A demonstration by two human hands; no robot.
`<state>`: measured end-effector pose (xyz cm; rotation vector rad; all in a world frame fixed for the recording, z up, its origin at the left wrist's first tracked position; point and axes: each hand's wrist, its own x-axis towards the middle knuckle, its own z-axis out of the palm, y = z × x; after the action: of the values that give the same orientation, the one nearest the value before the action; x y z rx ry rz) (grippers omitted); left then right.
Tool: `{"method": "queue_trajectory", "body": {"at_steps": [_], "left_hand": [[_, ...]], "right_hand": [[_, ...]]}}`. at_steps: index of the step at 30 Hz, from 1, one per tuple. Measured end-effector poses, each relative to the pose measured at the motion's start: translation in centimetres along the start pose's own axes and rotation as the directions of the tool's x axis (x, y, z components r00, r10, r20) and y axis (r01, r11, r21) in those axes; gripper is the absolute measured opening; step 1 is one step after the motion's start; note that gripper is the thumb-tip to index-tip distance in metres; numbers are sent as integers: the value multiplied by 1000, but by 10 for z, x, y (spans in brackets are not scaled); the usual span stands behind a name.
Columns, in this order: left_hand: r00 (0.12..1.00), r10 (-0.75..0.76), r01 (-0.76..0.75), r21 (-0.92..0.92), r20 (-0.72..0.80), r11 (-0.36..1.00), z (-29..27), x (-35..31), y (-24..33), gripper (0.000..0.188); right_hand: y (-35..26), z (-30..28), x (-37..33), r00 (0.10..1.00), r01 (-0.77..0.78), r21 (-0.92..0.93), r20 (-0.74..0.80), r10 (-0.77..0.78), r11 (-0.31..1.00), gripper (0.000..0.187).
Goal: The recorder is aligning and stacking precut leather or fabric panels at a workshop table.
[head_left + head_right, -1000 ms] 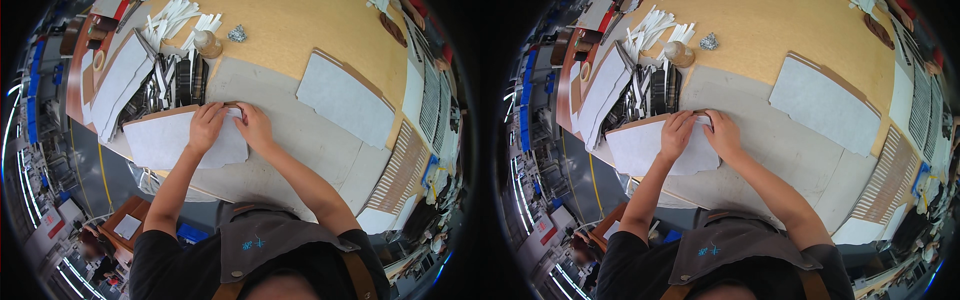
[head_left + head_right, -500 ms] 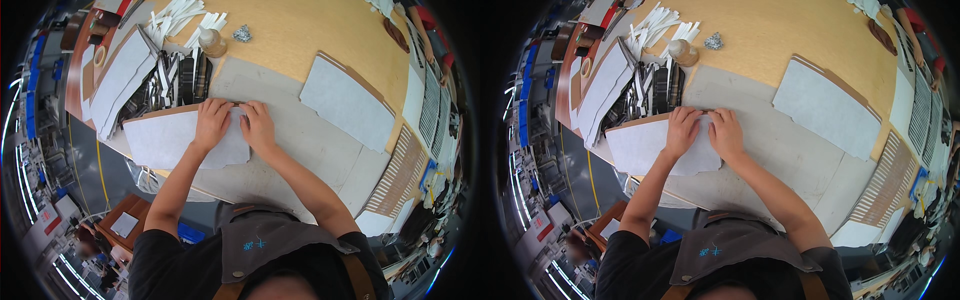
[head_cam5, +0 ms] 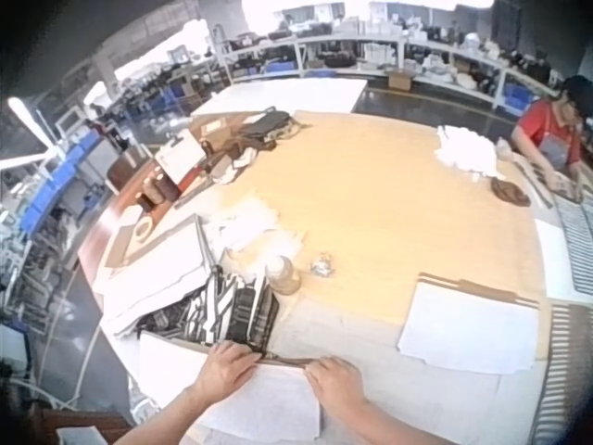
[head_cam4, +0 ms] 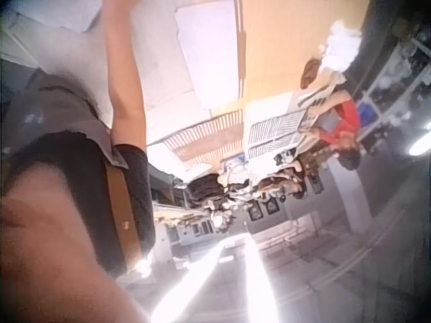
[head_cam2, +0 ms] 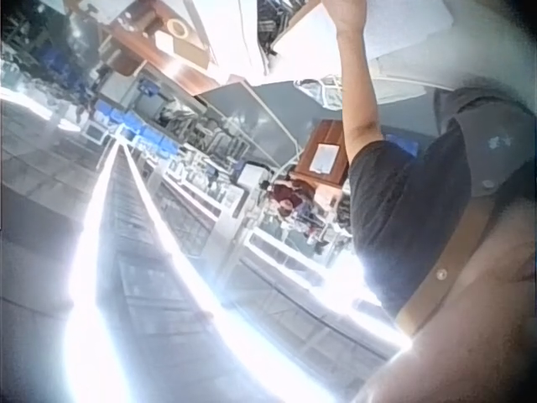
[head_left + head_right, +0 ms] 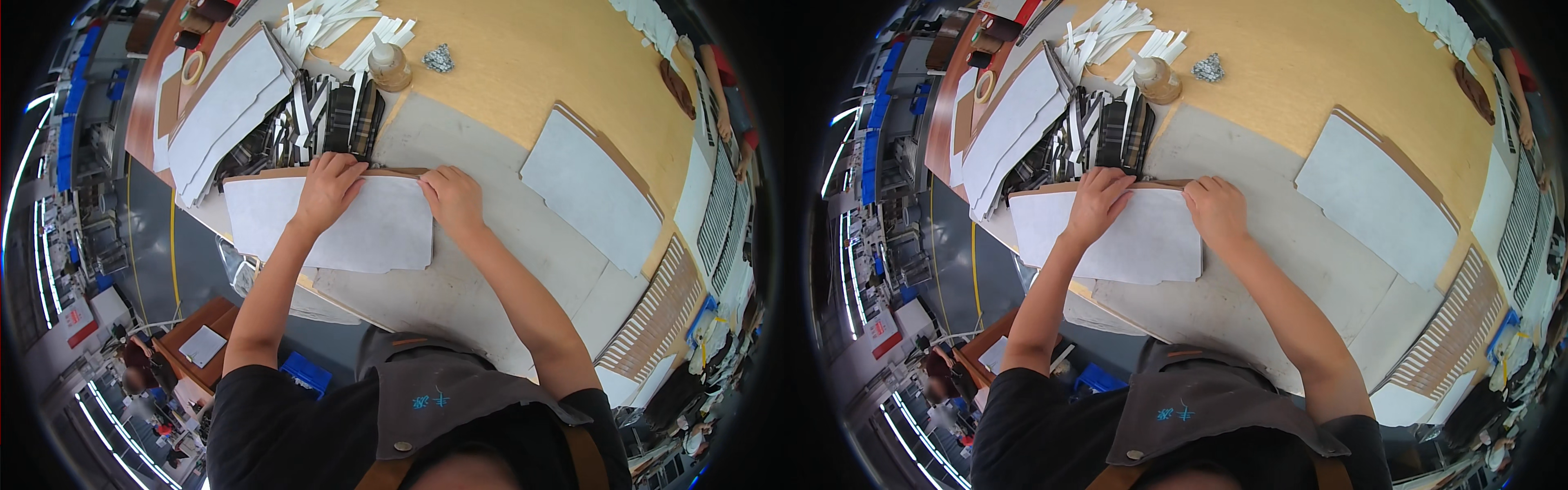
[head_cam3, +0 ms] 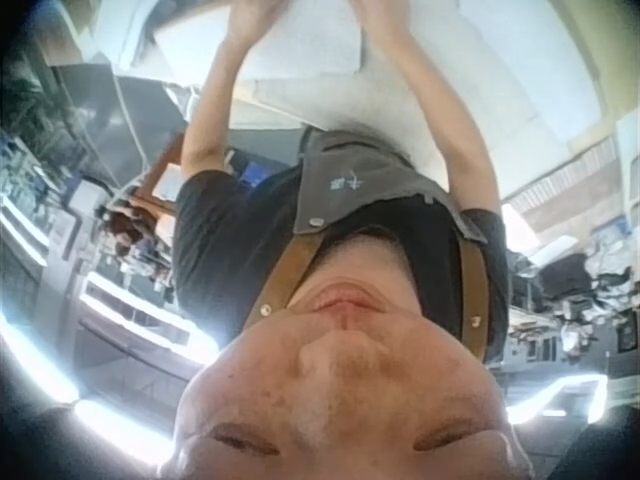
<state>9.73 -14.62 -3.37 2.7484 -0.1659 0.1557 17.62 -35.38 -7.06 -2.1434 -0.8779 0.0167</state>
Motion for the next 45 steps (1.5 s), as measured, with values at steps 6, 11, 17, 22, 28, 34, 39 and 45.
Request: {"method": "queue_trajectory", "body": {"at_steps": [6,11,17,22,28,34,39,45], "left_hand": [[993,33,-27,54,-117,998,1,-12,0,24],[994,-13,11,-19,-112,1000,0,-8,-4,19],[977,-200,208,-133,68,969,-12,2,-16,13],[988,-106,135,-314,109,940,-37,4,-15,13],[984,-36,109,-434,175,894,-65,9,5,11],[956,276,-243,-249,105,937,-23,33,38,30],[942,274,-225,-238,194,945,-25,22,22,15],[951,-65,28,124,301,992,-77,-4,-45,17]], "right_hand": [[-15,-2,7,994,107,-64,0,-108,992,11],[-23,11,13,989,124,-16,78,-122,992,12],[-25,17,23,980,-18,21,197,14,1000,12],[-28,4,25,965,-10,101,262,-17,995,14],[-42,-42,20,701,-590,351,669,246,727,16],[-11,-25,-9,959,112,11,261,-111,994,10],[-20,-26,-27,979,194,114,38,-199,974,12],[-7,-20,-44,988,-150,418,94,122,896,13]]}}
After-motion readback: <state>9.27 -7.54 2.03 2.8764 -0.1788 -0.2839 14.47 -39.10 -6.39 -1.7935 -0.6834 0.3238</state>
